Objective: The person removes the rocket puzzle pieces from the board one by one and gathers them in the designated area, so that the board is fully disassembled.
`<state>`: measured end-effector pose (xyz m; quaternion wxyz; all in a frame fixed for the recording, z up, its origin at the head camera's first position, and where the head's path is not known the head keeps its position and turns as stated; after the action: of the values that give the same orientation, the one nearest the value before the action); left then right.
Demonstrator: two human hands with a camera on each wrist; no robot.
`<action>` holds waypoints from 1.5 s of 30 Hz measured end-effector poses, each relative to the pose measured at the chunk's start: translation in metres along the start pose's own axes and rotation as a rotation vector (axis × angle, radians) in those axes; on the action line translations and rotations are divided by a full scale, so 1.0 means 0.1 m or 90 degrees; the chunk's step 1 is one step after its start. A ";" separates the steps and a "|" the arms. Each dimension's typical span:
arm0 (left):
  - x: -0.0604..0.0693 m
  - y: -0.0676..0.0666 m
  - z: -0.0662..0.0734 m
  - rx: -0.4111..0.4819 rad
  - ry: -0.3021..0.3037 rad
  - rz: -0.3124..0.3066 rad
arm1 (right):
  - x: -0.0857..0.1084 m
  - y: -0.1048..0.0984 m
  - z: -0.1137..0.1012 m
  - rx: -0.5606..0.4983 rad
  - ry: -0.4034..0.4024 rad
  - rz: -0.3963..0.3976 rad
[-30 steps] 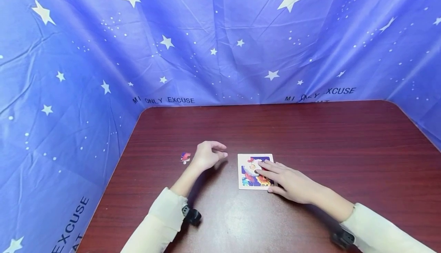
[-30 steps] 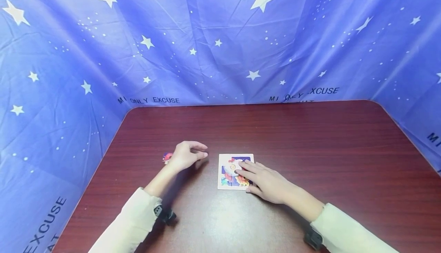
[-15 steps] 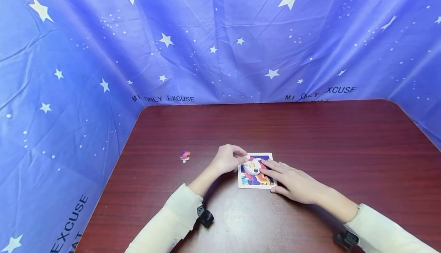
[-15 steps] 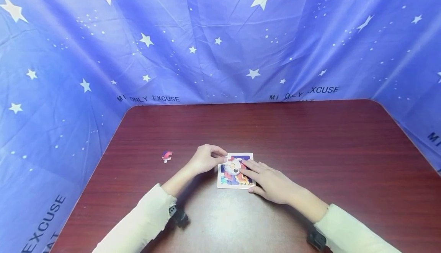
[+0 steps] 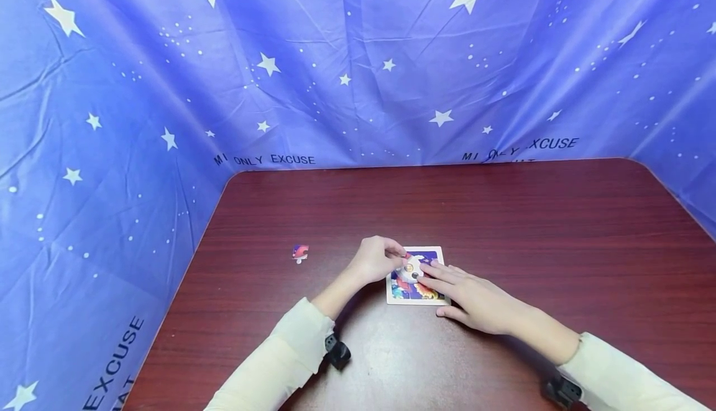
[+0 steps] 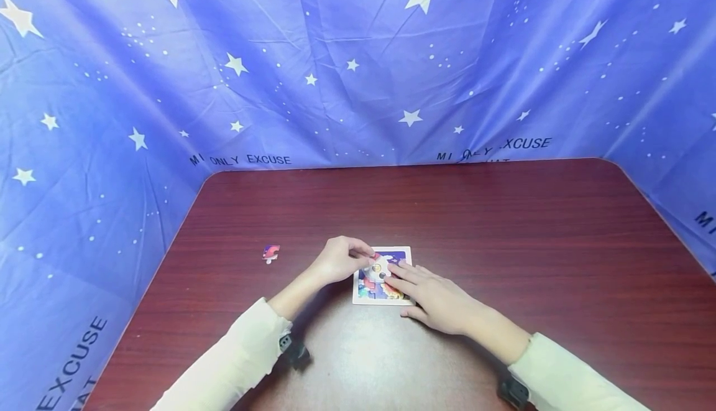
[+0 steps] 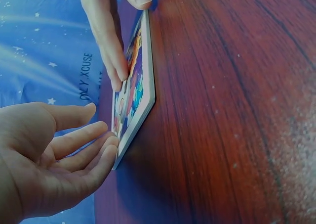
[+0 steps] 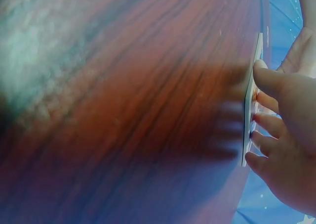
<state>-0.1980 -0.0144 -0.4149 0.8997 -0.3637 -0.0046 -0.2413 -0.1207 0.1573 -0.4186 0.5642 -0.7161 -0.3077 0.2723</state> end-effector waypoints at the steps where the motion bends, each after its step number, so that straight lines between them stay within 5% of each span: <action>1: 0.00 0.00 0.00 0.000 0.000 -0.001 | 0.00 0.00 0.00 0.000 -0.003 0.003; 16: -0.03 0.03 0.03 0.005 -0.003 0.000 | -0.02 0.01 -0.01 -0.015 -0.016 0.006; 28: -0.06 0.05 -0.02 0.106 -0.060 -0.001 | -0.03 0.00 -0.01 -0.034 -0.009 -0.002; 45: -0.07 0.08 -0.03 0.120 -0.050 0.016 | -0.02 0.00 0.01 -0.044 0.006 -0.026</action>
<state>-0.2009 -0.0085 -0.4231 0.9319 -0.2869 -0.0580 -0.2141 -0.1229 0.1569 -0.4192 0.5457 -0.7302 -0.3291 0.2464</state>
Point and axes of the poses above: each hand's wrist, its own x-axis away from the middle knuckle, its own y-axis out of the palm, z = x × y, the point moved 5 cm from there along -x, towards the middle knuckle, and after that the axes turned 5 degrees about -z, right-handed, at the moved point
